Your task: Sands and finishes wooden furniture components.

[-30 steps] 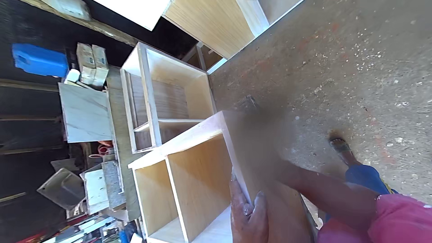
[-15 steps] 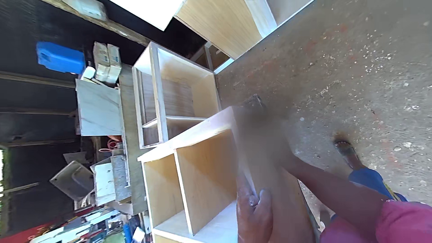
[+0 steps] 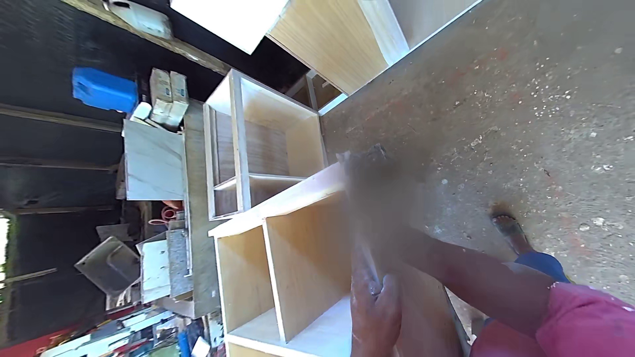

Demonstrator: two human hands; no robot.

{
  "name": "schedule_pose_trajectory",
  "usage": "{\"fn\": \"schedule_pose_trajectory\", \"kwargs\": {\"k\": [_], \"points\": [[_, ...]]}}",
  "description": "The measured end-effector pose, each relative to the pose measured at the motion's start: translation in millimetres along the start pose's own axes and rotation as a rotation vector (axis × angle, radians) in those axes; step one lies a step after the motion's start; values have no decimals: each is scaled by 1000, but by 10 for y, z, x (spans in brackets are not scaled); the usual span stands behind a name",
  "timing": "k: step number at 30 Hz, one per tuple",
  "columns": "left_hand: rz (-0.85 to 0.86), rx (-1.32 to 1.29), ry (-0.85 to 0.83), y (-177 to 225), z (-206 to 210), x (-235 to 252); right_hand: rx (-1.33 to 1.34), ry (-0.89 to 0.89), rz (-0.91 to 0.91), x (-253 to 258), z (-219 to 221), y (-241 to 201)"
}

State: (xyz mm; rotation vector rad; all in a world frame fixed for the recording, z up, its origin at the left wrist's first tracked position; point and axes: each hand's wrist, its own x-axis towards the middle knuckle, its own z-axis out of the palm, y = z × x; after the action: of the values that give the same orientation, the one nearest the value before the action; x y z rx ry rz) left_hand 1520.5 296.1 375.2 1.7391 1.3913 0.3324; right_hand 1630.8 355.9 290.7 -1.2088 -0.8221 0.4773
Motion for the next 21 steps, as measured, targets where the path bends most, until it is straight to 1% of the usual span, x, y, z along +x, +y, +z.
{"fn": "schedule_pose_trajectory", "kwargs": {"k": [1, 2, 3, 4, 5, 6, 7, 9, 10, 11, 12, 14, 15, 16, 17, 19, 20, 21], "points": [[-9, -3, 3, 2, -6, -16, 3, -18, -56, -2, -5, 13], [-30, -1, 6, 16, -8, -23, -7, -12, -50, -79, -19, 134], [-47, 3, 6, 29, -7, -18, -30, 4, 22, -203, -46, 321], [-56, 4, 3, 29, -11, -22, -45, -9, 149, -357, -81, 497], [-57, 5, -4, 25, -15, -26, -45, -31, 270, -474, -113, 597], [-47, 3, -4, 26, -13, -11, -37, -42, 327, -477, -124, 574], [-35, 9, 1, 27, -5, 9, -36, -34, 303, -389, -107, 457], [-10, 34, 1, 12, -10, 11, -32, -2, 104, -150, -29, 133], [-2, 38, 4, 9, -4, 15, -27, -21, -5, -16, -27, 58], [-8, 44, 3, 8, -11, -2, -13, -32, -72, 14, -26, 74], [-13, 43, 4, 7, -14, -7, 9, -40, -94, -69, -34, 159], [-22, 32, 3, 6, -13, -32, 15, -71, -57, -531, -75, 388], [-25, 23, 0, 8, -14, -42, 11, -85, -33, -773, -100, 431], [-20, 16, -1, 13, -9, -25, 9, -101, -31, -852, -119, 441], [-13, 14, 2, 12, -5, -8, -1, -99, -35, -770, -111, 426], [-21, 31, 5, 8, -5, -28, -59, -59, -74, -302, -41, 365], [-26, 34, 4, 11, 3, -36, -79, -67, -97, -44, -28, 329], [-29, 31, 5, 12, -1, -51, -72, -78, -108, 83, -30, 280]]}}
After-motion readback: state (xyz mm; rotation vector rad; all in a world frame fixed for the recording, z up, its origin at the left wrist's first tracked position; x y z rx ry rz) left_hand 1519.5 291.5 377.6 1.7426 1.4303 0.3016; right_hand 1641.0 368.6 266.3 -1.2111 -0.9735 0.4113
